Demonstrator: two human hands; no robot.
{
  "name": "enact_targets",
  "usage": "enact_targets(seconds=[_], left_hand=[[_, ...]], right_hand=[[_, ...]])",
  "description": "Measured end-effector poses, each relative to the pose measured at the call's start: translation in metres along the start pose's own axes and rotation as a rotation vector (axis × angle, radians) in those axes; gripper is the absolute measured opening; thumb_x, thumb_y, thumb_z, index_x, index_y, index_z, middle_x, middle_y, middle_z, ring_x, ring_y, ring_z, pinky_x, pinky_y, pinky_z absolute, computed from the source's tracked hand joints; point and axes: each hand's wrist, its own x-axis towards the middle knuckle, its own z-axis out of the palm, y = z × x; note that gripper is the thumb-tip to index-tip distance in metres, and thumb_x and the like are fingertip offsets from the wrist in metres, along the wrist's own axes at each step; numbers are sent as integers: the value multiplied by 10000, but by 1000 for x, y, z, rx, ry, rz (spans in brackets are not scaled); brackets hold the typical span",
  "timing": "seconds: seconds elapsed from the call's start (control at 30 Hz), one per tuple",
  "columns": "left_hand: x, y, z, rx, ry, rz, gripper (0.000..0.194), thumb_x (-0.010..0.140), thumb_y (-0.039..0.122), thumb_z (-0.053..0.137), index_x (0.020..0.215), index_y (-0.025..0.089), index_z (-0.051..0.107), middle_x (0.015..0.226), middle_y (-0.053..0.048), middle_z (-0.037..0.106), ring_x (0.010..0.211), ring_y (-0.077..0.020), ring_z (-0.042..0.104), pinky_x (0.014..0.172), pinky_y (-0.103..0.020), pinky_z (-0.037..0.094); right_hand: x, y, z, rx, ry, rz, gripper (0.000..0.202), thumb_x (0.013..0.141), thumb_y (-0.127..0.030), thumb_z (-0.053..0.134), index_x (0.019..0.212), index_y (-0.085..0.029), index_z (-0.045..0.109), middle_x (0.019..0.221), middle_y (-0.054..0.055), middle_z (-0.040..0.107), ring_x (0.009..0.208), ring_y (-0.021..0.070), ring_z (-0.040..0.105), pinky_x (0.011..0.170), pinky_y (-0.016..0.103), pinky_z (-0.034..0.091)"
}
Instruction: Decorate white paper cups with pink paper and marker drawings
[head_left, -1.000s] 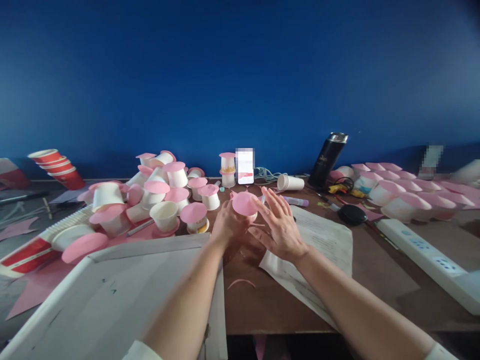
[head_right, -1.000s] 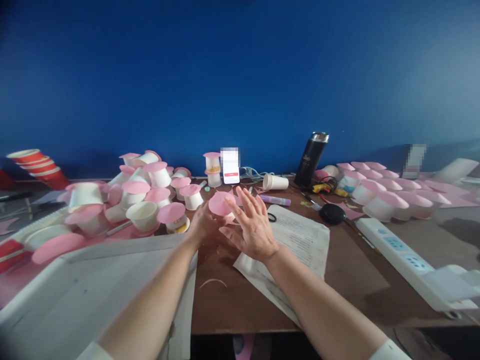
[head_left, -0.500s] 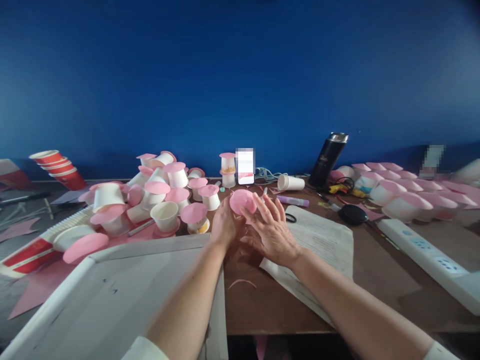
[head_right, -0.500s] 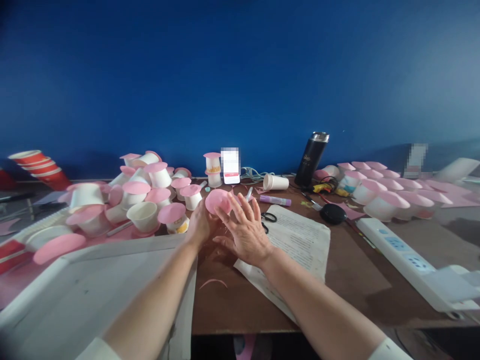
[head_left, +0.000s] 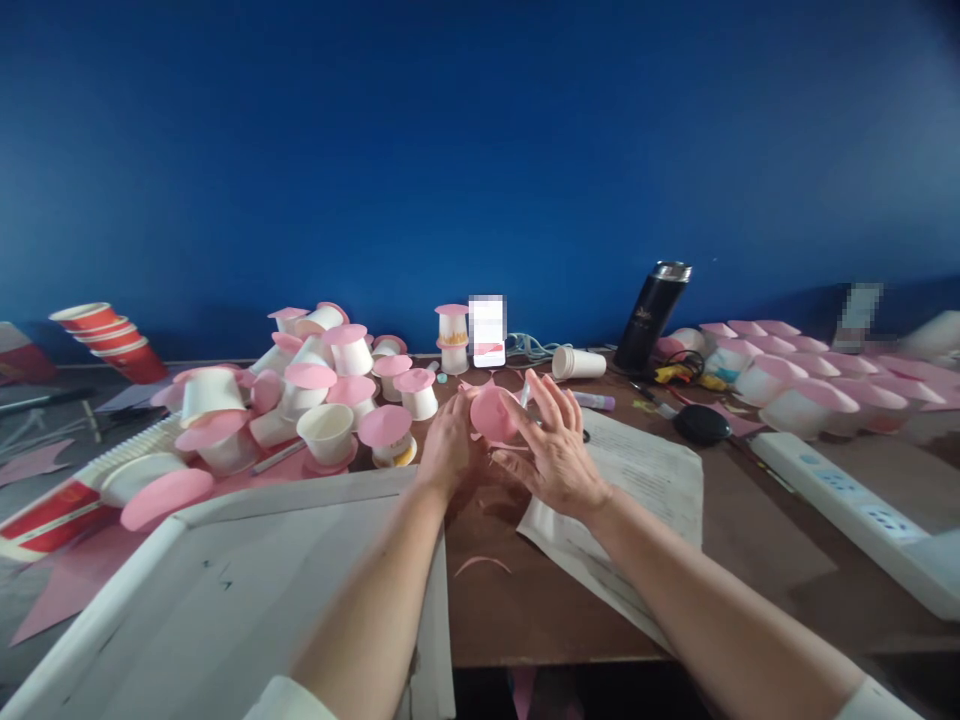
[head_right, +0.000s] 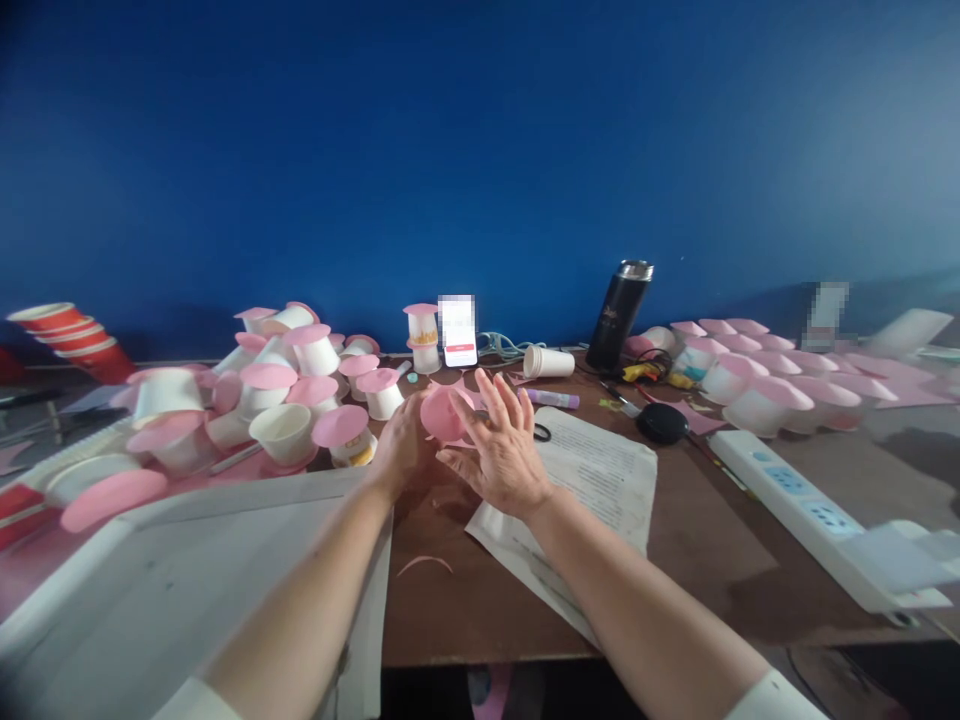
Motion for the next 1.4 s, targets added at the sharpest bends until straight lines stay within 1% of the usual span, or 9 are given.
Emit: enact_targets(seconds=[0.23, 0.5, 0.6, 0.8, 0.93, 1.13, 1.2, 1.33, 1.4], left_hand=[[1, 6, -3, -38, -39, 69, 613, 720, 96, 606, 1318, 164, 490, 1327, -162, 625, 1277, -326, 561, 1078, -497, 442], [1, 4, 0, 2, -82, 71, 610, 720, 111, 596, 1321, 145, 497, 1334, -182, 621, 1286, -336, 554, 1091, -504, 428], [2, 2, 2, 7, -83, 73, 580, 711, 116, 611, 1284, 127, 525, 1293, -191, 640, 1252, -342, 577, 1073, -503, 443], [2, -1, 5, -9, -76, 84, 500, 729, 147, 656, 1220, 154, 563, 1214, -160, 675, 1184, -329, 613, 1043, -482, 465], [1, 2, 2, -4, -107, 69, 503, 729, 150, 672, 1219, 147, 559, 1206, -169, 672, 1180, -337, 611, 1029, -493, 469], [1, 5, 1, 7, -131, 26, 399, 737, 147, 654, 1132, 149, 600, 1160, -165, 679, 1130, -327, 625, 980, -480, 487], [1, 6, 1, -41, -104, 14, 413, 750, 168, 663, 1159, 158, 601, 1172, -156, 684, 1130, -319, 630, 980, -465, 489], [1, 8, 1, -168, -36, -100, 515, 761, 258, 723, 1249, 179, 575, 1231, -147, 681, 1140, -309, 640, 957, -443, 514], [1, 7, 2, -209, -19, -147, 581, 747, 273, 752, 1286, 182, 556, 1264, -148, 672, 1153, -308, 639, 952, -442, 521]], right_hand=[[1, 0, -2, 9, 1, 25, 676, 967, -607, 459, 1556, -304, 326, 1666, 124, 198, 1515, 404, 201, 1182, 670, 193], [3, -1, -4, 11, -9, 39, 634, 978, -606, 436, 1518, -274, 404, 1564, 102, 435, 1475, 357, 296, 1192, 615, 198], [3, -1, -4, -14, -23, 44, 621, 987, -593, 427, 1515, -266, 415, 1571, 97, 431, 1474, 348, 299, 1197, 595, 196], [3, -1, -6, -34, -39, 47, 635, 991, -607, 402, 1528, -269, 402, 1616, 87, 367, 1485, 344, 275, 1199, 603, 177], [3, -2, -7, -29, -54, 51, 591, 1000, -582, 399, 1500, -271, 449, 1613, 72, 378, 1486, 342, 273, 1201, 602, 173], [3, 0, -2, 0, -43, 77, 576, 1002, -573, 391, 1478, -261, 479, 1586, 79, 418, 1476, 342, 296, 1192, 586, 222], [1, 1, 0, 2, -20, 72, 630, 992, -599, 393, 1522, -258, 413, 1602, 94, 387, 1482, 344, 289, 1190, 583, 232], [-1, 1, 3, 2, 48, 66, 828, 969, -645, 398, 1621, -217, 118, 1645, 158, 270, 1495, 360, 261, 1181, 601, 244], [-2, 1, 4, -5, 47, 60, 852, 969, -643, 400, 1625, -222, 55, 1654, 169, 239, 1497, 373, 253, 1177, 618, 237]])
